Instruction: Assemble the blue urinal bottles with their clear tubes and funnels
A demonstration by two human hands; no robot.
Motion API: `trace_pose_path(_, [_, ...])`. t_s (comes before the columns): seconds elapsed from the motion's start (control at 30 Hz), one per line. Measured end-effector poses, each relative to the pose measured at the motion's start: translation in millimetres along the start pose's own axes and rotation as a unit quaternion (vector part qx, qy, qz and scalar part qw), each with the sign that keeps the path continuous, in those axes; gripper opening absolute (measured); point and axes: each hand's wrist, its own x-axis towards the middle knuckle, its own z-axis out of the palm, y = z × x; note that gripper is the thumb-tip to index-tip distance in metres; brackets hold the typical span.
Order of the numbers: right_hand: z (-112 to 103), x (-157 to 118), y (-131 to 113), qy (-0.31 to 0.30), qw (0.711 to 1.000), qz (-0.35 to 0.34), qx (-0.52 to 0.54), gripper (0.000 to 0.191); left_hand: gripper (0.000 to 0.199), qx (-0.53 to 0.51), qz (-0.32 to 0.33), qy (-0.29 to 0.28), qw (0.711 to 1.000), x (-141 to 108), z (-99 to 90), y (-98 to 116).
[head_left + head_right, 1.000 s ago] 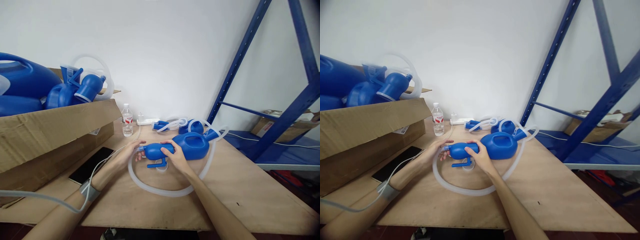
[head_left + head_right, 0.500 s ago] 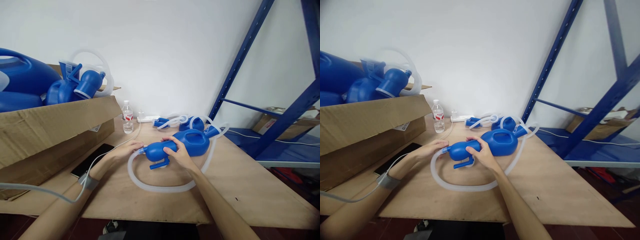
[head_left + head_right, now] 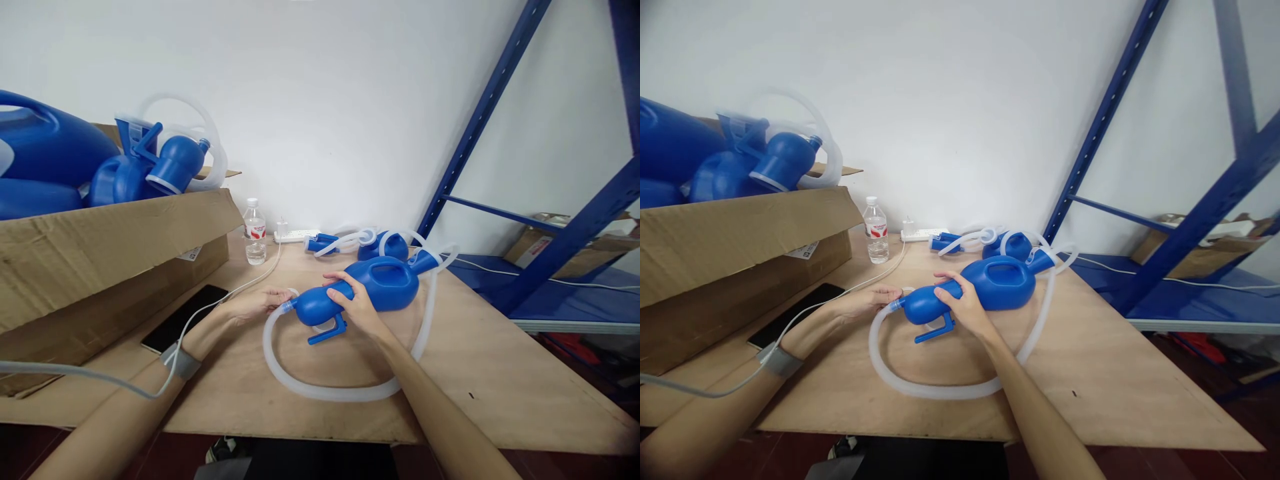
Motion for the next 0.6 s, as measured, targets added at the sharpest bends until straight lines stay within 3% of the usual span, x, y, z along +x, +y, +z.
trace_pose_path(0.13, [1.1,0.1,6.3,0.001,0.999,-0.006,-0.034,0.034,0.052,0.158,0.063,0.001,0.985,-0.2,2.9,5.6])
trace_pose_path(0.3, [5.6,1.2,10.8,0.006,0.999,0.012,-0.039,0.033,0.045,0.334,0.155,0.080,0.926,-2.6,16.0,13.8])
trace_pose_path(0.43, [5.2,4.4,9.7,0.029,0.999,0.016,-0.022,0.034,0.043,0.358,0.166,0.114,0.912,-3.7,24.0,17.0])
trace_pose_path(0.6, [0.2,9.7,15.3,0.081,0.996,0.020,-0.016,0.034,0.048,0.324,0.112,0.126,0.931,-5.0,19.2,16.0])
